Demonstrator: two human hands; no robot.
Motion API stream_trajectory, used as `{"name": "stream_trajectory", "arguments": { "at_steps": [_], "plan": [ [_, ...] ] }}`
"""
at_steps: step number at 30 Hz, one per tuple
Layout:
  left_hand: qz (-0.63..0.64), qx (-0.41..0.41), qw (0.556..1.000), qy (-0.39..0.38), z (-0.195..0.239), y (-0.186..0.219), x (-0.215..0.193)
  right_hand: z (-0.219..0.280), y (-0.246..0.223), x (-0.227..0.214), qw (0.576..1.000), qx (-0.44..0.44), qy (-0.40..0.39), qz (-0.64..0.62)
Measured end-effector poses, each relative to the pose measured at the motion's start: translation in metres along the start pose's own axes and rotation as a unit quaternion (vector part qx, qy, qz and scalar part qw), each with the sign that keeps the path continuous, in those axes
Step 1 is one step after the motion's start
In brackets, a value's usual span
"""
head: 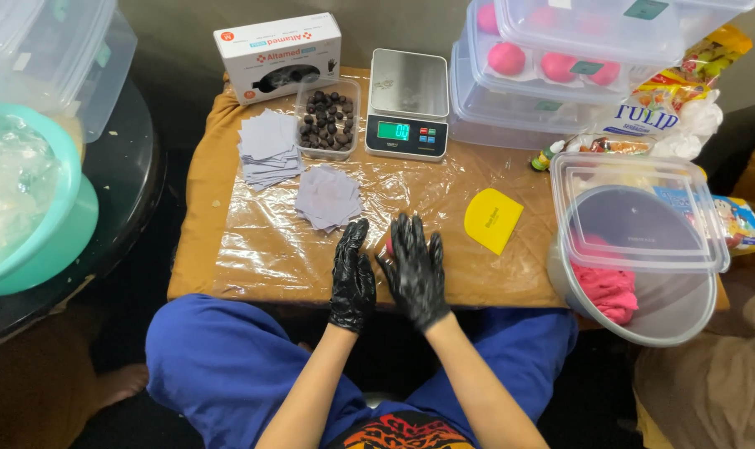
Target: The person kneads and rolls a piece of pink clay into a cylindrical shape on a plastic-covered table. They use a yellow scraper to cut the cylinder into smaller pieces, weigh them on a digital scale, and then roll the pieces into small balls.
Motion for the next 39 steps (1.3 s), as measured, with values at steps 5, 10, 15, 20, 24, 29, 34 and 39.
{"name": "stream_trajectory", "arguments": {
  "at_steps": [5, 10, 15, 20, 24, 29, 34, 39],
  "plan": [
    [-0.013, 0.011, 1.000, 0.018, -0.005, 0.011, -0.002, -0.059, 0.034, 0.105, 0.934, 0.153, -0.308, -0.099],
    [-0.081, 0.055, 0.995, 0.005, 0.003, -0.014, 0.009, -0.007, 0.010, 0.046, 0.998, 0.020, 0.040, 0.049],
    [-0.064, 0.174, 0.969, -0.165, 0.056, 0.001, 0.038, 0.104, 0.018, -0.001, 0.995, -0.008, -0.056, -0.081],
    [-0.122, 0.133, 0.959, -0.218, 0.060, -0.017, 0.054, 0.119, 0.027, 0.016, 0.976, -0.023, -0.158, -0.147],
    [-0.200, 0.078, 0.937, -0.275, 0.006, -0.046, 0.074, 0.028, 0.033, 0.032, 0.995, -0.042, -0.070, -0.061],
    [-0.276, 0.021, 0.903, -0.328, -0.037, -0.071, 0.099, 0.026, 0.044, 0.039, 0.993, -0.056, -0.075, -0.066],
    [-0.409, 0.069, 0.827, -0.379, 0.002, 0.001, 0.059, 0.046, 0.052, 0.034, 0.991, -0.064, -0.087, -0.076],
    [-0.340, 0.143, 0.878, -0.307, 0.069, 0.046, 0.023, 0.113, 0.028, -0.032, 0.968, 0.004, -0.194, -0.158]
  ]
}}
Point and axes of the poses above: each hand's wrist, its own z-axis away from the middle knuckle, its own x-axis out of the palm, y = z × x, the point moved 3 cm from there along -z, towards the middle knuckle
